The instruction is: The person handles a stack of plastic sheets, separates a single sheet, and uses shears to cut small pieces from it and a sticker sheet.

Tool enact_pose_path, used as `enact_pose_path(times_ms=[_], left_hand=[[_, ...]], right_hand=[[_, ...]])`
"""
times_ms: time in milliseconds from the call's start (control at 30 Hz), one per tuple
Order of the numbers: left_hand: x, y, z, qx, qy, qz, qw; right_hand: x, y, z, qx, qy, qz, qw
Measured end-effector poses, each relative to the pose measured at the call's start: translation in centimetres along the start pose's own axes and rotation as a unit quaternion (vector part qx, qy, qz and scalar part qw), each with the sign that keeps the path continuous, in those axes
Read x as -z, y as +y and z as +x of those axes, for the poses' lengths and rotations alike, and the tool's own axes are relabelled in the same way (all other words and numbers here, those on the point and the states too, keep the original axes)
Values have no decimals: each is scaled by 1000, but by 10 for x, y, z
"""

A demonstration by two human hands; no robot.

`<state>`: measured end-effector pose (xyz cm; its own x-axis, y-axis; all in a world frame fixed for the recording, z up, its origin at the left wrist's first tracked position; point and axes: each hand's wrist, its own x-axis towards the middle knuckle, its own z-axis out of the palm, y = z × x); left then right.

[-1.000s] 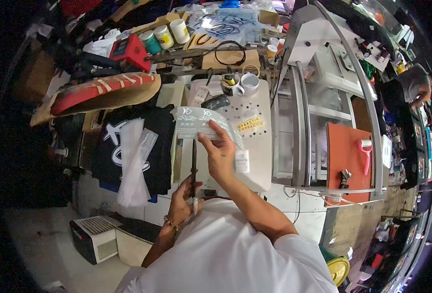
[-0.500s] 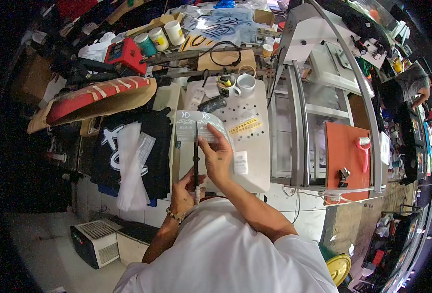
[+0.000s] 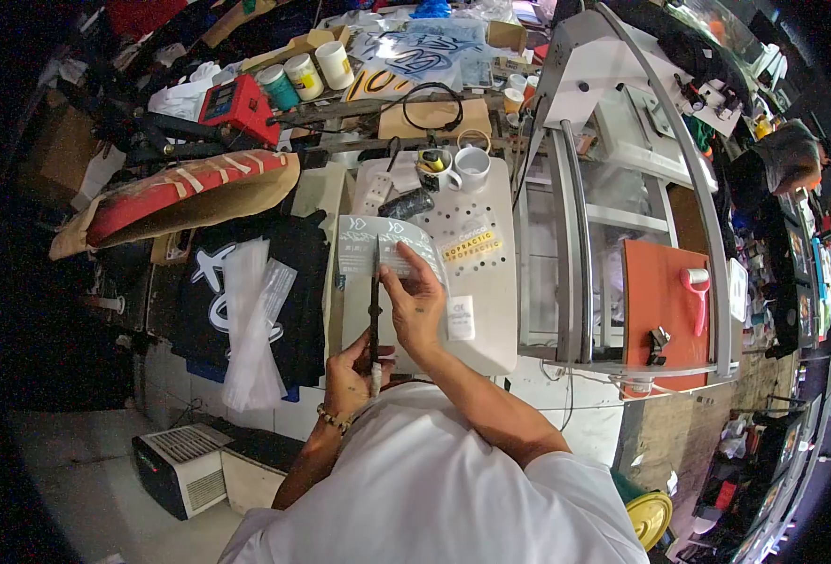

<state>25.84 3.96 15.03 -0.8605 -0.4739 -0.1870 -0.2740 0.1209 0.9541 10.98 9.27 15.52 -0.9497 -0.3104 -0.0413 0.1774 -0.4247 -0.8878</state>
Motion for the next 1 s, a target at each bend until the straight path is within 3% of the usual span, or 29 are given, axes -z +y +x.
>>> enact_pose_path(times_ms=[200,267,500,567,800,1000], left_hand=[[3,3,3,-25,-1,7,1000],[3,-1,5,9,-3,-42,999],[3,9,4,19,-19,-24,999],[4,8,5,-23,-27,13,999],[-2,3,7,9,-35,-22,999],[-13,-7,9,23,-96,-31,995]], right_hand=[[2,-1,-6,-9,-17,-28,999],[2,0,-7,2,-24,-32,999],[6,0,-9,11,-17,-43,999],[8,2,-11,7,-14,-55,998],[22,12,-20,42,-10,-46,998],[51,26,-32,48,7,-108,993]])
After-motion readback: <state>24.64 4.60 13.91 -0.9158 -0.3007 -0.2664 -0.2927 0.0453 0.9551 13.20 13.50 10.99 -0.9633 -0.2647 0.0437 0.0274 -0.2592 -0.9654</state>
